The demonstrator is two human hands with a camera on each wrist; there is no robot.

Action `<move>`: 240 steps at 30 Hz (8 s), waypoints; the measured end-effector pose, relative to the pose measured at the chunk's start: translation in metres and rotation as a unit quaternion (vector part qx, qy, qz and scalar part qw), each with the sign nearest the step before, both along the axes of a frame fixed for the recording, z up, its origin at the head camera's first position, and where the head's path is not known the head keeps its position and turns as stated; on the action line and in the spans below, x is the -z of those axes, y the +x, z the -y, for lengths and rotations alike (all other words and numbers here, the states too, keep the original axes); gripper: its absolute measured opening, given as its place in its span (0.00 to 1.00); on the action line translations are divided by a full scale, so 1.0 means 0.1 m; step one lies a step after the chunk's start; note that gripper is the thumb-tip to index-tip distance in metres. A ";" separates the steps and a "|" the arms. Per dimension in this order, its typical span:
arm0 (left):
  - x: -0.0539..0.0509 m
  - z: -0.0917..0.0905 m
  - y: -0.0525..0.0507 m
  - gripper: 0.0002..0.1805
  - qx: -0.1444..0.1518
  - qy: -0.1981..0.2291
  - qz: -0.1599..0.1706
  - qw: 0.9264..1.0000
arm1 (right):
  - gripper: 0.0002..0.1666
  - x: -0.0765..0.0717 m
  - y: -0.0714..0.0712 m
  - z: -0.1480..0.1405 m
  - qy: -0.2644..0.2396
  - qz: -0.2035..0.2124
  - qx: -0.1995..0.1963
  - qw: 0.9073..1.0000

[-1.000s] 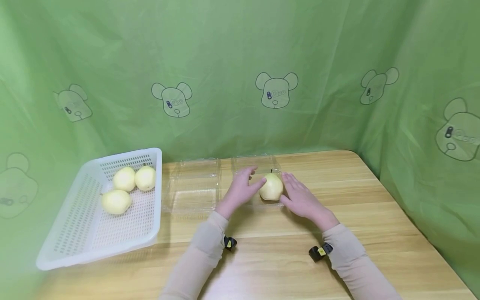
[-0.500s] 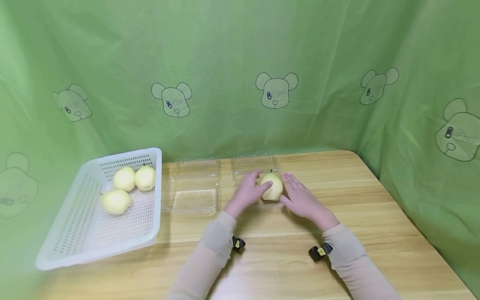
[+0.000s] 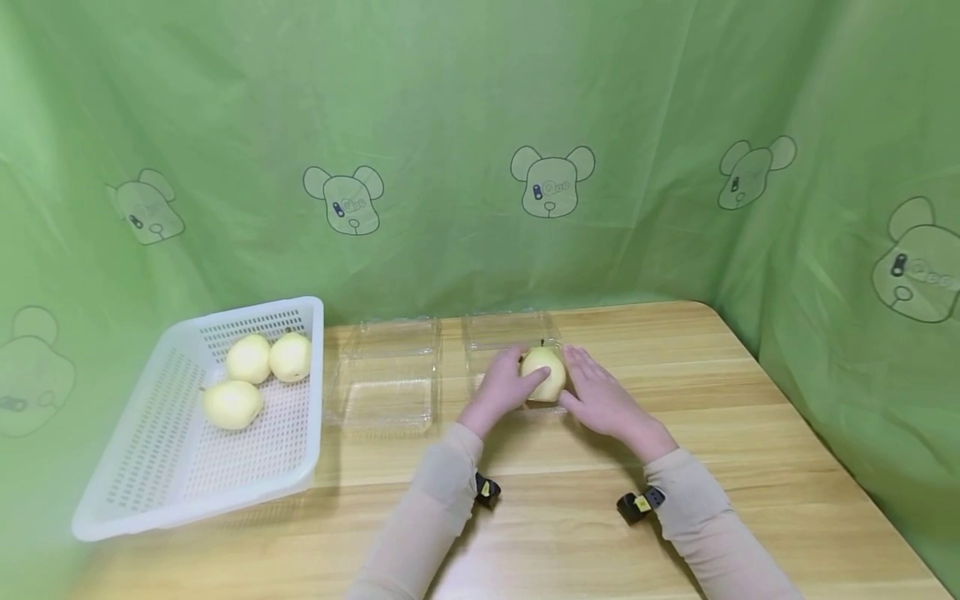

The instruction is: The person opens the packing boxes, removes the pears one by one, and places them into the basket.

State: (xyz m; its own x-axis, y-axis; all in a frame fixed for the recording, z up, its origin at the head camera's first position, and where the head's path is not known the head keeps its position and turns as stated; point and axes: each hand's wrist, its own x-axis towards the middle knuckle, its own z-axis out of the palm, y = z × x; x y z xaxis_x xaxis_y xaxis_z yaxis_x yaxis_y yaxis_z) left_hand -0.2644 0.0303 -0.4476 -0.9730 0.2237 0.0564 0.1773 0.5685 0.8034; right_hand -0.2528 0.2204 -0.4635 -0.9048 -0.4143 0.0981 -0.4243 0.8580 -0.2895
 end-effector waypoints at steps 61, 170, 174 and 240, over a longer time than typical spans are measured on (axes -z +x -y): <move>0.11 -0.07 -0.09 0.48 0.016 -0.013 0.029 0.999 | 0.43 0.00 0.00 -0.01 -0.008 -0.001 -0.003 1.000; -0.22 0.28 0.06 0.50 -0.074 0.024 -0.051 0.996 | 0.44 -0.03 0.02 0.02 -0.015 0.007 0.007 1.000; -0.27 0.34 0.08 0.49 -0.076 0.022 -0.044 0.996 | 0.43 -0.02 0.02 0.01 -0.011 0.005 0.002 1.000; -1.02 1.94 0.57 0.48 -0.169 -0.094 -0.106 0.975 | 0.45 -0.02 0.03 0.01 0.026 0.009 0.007 1.000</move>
